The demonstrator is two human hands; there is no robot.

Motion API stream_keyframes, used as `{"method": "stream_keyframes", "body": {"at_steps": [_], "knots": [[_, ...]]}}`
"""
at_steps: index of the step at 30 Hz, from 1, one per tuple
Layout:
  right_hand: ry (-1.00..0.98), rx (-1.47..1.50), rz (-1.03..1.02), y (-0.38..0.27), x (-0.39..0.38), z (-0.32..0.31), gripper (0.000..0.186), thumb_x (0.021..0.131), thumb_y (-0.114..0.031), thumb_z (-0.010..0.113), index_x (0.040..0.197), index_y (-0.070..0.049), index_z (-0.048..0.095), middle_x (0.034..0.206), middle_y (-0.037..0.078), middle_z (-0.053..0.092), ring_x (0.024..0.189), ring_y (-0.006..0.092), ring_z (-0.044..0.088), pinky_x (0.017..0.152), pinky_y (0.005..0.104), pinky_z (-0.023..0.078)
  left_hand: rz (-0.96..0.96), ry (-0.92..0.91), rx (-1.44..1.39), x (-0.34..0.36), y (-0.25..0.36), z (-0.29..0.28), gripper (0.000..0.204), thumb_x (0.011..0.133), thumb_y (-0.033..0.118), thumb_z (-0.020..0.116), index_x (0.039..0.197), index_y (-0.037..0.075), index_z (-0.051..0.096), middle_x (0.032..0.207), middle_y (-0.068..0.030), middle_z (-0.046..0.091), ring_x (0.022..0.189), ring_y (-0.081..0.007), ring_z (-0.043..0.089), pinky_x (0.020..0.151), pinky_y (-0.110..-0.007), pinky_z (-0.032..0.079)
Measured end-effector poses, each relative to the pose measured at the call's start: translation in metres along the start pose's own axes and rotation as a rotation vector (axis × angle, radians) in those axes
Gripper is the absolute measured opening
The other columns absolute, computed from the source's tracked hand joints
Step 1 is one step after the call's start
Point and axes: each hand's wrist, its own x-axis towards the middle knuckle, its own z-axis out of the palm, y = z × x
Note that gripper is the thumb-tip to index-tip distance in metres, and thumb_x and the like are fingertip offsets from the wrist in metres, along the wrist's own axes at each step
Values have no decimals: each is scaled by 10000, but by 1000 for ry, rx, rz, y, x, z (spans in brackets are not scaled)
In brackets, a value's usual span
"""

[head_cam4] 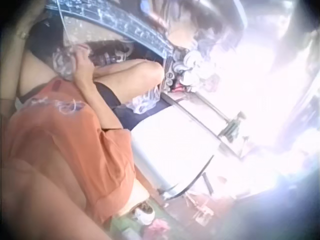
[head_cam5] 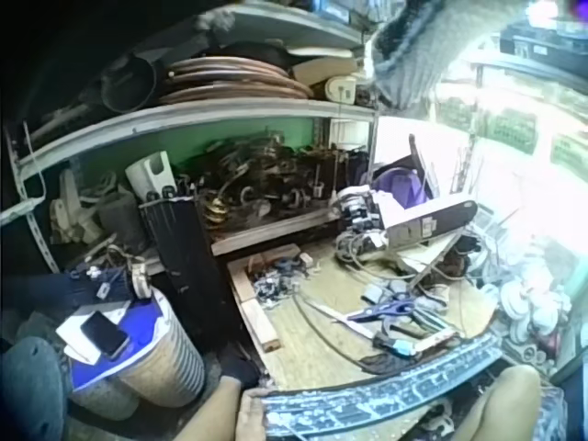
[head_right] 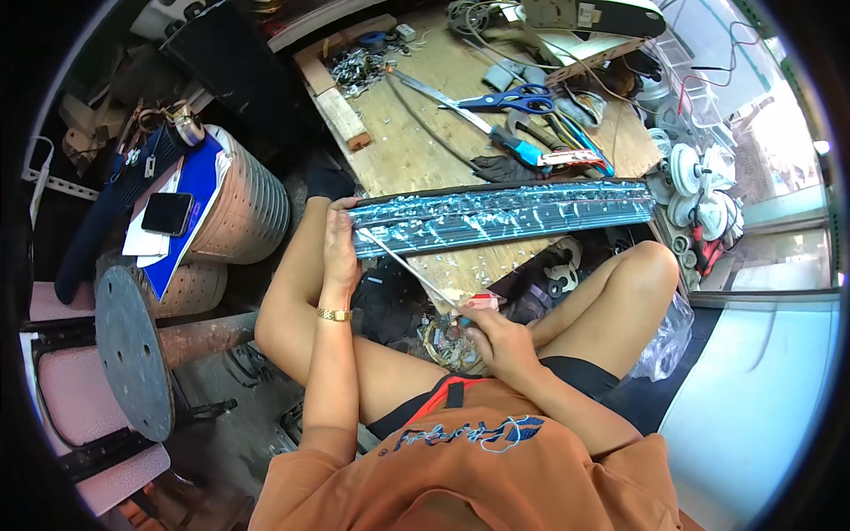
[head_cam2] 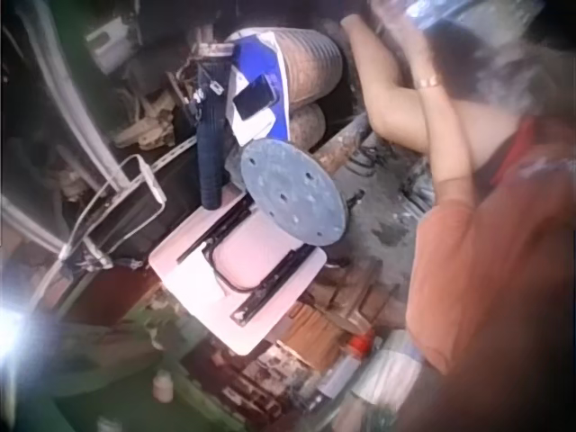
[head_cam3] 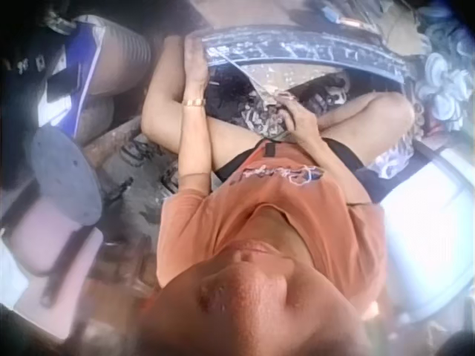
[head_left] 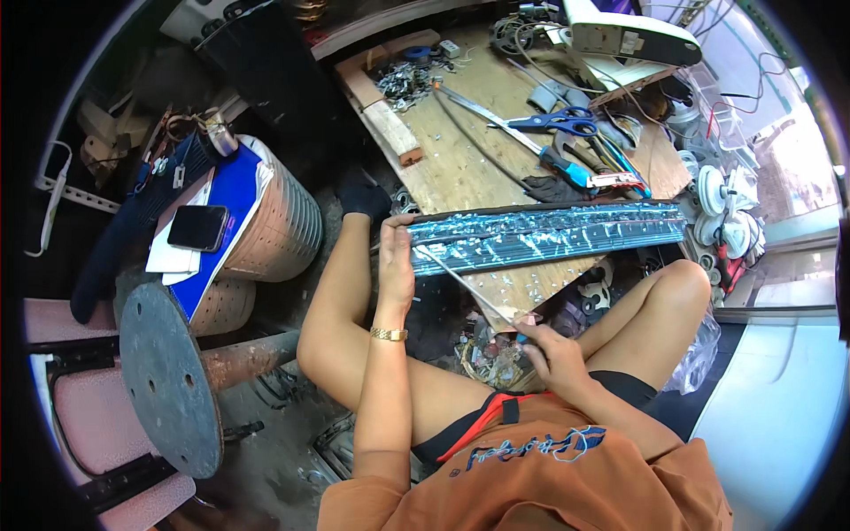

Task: The person uses a screwdriver and a hammer to work on a metal air conditioning component, then uses a cloth to wipe down small parts before organizing currency notes.

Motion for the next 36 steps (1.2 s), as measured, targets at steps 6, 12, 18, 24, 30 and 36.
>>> {"method": "stream_keyframes", "body": {"at_steps": [6, 12, 18, 24, 30, 36], "knots": [[-266, 613, 318, 41, 2, 11, 411, 1012, -67, 636, 1422, -53, 599, 968, 93, 724, 809, 134, 668, 735, 306, 542, -10, 55, -53, 4, -2, 4, 475, 1157, 478, 353, 1239, 75, 592, 1198, -56, 611, 1112, -143, 578, 1018, -316, 466], [-203, 388, 114, 4, 15, -32, 455, 1002, -146, 698, 1392, -49, 486, 1069, 194, 772, 977, 309, 764, 819, 424, 567, -65, -34, -49, 13, -7, -14, 454, 1143, 479, 388, 1290, 92, 575, 1202, -74, 660, 1098, -175, 659, 975, -337, 548], [-83, -216, 3, -13, 51, -154, 429, 936, -303, 730, 1303, -136, 582, 1006, 187, 740, 933, 417, 720, 791, 515, 554, -63, 15, -83, 8, 3, -6, 492, 1146, 458, 415, 1343, 40, 583, 1157, -54, 613, 1058, -139, 628, 954, -312, 520], [173, -145, -87, 33, 184, -136, 527, 957, -171, 686, 1435, -58, 496, 1284, 249, 664, 1192, 443, 636, 1021, 491, 496, -79, -67, -168, -10, 12, 3, 505, 1031, 282, 576, 1476, 53, 512, 1313, -94, 608, 1221, -202, 612, 1057, -350, 507], [161, -531, -98, 123, 235, -199, 397, 876, -67, 621, 1268, -38, 675, 1248, 213, 685, 1160, 405, 645, 1036, 494, 503, -141, -101, -216, -30, 21, 4, 671, 880, 125, 697, 1501, 63, 450, 1347, -108, 567, 1199, -197, 586, 1062, -334, 481], [-236, -678, 11, 138, 216, -204, 435, 869, -172, 749, 1289, -78, 689, 1157, 209, 715, 1090, 387, 674, 981, 459, 533, -93, -36, -119, -27, 18, -2, 569, 894, 100, 673, 1434, 72, 499, 1265, -73, 576, 1180, -175, 565, 1082, -312, 436]]}}
